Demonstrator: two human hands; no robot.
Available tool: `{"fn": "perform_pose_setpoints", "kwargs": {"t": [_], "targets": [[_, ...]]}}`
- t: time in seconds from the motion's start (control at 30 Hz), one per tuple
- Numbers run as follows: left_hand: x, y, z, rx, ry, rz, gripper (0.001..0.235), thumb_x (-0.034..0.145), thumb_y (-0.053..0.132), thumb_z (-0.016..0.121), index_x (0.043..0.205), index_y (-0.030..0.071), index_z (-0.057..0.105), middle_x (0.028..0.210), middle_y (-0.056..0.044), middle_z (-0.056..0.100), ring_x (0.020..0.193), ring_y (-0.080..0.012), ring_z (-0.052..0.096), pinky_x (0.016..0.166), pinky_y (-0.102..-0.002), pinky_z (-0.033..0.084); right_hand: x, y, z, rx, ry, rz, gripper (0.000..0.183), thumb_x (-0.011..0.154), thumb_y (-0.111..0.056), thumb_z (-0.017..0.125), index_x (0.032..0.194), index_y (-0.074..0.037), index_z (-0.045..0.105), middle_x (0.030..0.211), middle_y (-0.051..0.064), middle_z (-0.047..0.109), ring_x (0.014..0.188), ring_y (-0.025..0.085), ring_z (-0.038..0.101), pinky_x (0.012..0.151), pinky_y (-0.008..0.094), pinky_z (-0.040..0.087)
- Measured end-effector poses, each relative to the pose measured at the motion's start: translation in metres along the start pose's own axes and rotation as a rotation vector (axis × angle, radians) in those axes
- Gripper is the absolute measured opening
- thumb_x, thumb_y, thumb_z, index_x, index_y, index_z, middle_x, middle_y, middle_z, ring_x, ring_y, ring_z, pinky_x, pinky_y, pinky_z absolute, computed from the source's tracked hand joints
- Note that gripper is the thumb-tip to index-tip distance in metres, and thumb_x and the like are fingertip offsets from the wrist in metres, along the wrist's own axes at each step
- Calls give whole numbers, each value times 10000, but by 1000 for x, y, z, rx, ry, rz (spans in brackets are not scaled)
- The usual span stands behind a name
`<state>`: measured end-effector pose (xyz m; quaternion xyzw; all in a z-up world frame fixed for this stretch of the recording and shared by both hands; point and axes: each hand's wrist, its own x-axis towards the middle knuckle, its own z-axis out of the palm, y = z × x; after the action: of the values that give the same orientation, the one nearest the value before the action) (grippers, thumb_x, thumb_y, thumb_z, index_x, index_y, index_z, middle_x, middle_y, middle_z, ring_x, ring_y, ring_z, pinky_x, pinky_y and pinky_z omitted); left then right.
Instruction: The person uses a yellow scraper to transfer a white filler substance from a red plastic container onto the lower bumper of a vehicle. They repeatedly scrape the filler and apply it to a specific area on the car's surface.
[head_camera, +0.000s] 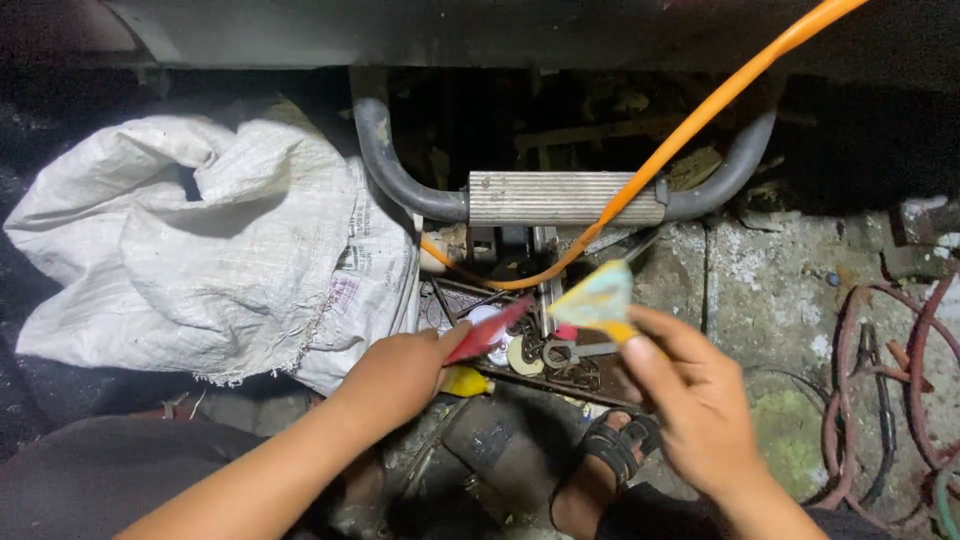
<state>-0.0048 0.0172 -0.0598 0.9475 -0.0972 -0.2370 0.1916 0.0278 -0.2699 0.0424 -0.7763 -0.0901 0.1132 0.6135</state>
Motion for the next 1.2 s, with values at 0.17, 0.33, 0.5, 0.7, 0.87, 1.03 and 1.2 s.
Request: {"fn": "perform_pose_setpoints", "kwargs": {"t": [0.17, 0.33, 0.5, 0.7, 0.87, 1.03, 1.2], "targets": [[1, 15, -14, -336, 17, -14, 295, 1029, 377, 470, 1199, 164, 581, 918, -167, 733, 809, -379, 687, 687, -476, 493, 4, 1, 0, -224, 187, -32, 383, 1008, -200, 538, 1345, -66, 660, 1086, 97, 669, 999, 182, 602, 872, 324, 468], [-14, 39, -32, -625, -12, 56, 412, 1034, 448, 459, 829, 129, 619, 796, -26, 717, 744, -172, 670, 704, -321, 472, 4, 25, 9, -590, 49, -343, 409, 975, -254, 631, 1378, -186, 646, 921, 34, 604, 763, 150, 540, 626, 276, 470], [-26, 50, -46, -896, 213, 117, 416, 998, 431, 441, 1173, 140, 682, 1084, -55, 778, 1052, -207, 729, 909, -340, 557, 3, 33, 24, -980, -180, -263, 496, 991, -292, 593, 1479, -332, 515, 971, 68, 526, 693, 386, 654, 525, 533, 508], [-42, 22, -52, -796, 566, -73, 409, 996, 401, 487, 1201, 127, 711, 1205, -40, 772, 1194, -203, 669, 1107, -325, 448, 15, 49, 9, -1143, -362, -94, 422, 966, -322, 559, 1383, -272, 601, 1152, 92, 636, 802, 428, 703, 578, 596, 569], [-33, 16, -40, -414, 542, 262, 504, 1044, 373, 497, 1516, 222, 407, 1452, -90, 619, 1282, -293, 591, 998, -427, 441, 19, 35, 17, -1019, -334, -18, 399, 998, -356, 499, 1369, -261, 609, 1093, 101, 744, 863, 438, 701, 644, 589, 541], [-24, 29, -40, -46, 403, 426, 727, 894, 114, 638, 1564, 243, 386, 1459, -125, 539, 1189, -364, 582, 638, -489, 575, 11, -22, 12, -402, -401, -73, 354, 1006, -289, 504, 1206, -136, 753, 1167, 3, 837, 1034, 120, 781, 859, 300, 553], [-21, 28, -51, -234, 499, 419, 700, 974, 102, 651, 1579, 267, 340, 1287, -65, 708, 1057, -286, 704, 658, -432, 580, -13, -86, -21, -628, 9, -50, 358, 892, -267, 649, 1219, -206, 781, 1057, -25, 865, 829, 60, 793, 752, 218, 558]]}}
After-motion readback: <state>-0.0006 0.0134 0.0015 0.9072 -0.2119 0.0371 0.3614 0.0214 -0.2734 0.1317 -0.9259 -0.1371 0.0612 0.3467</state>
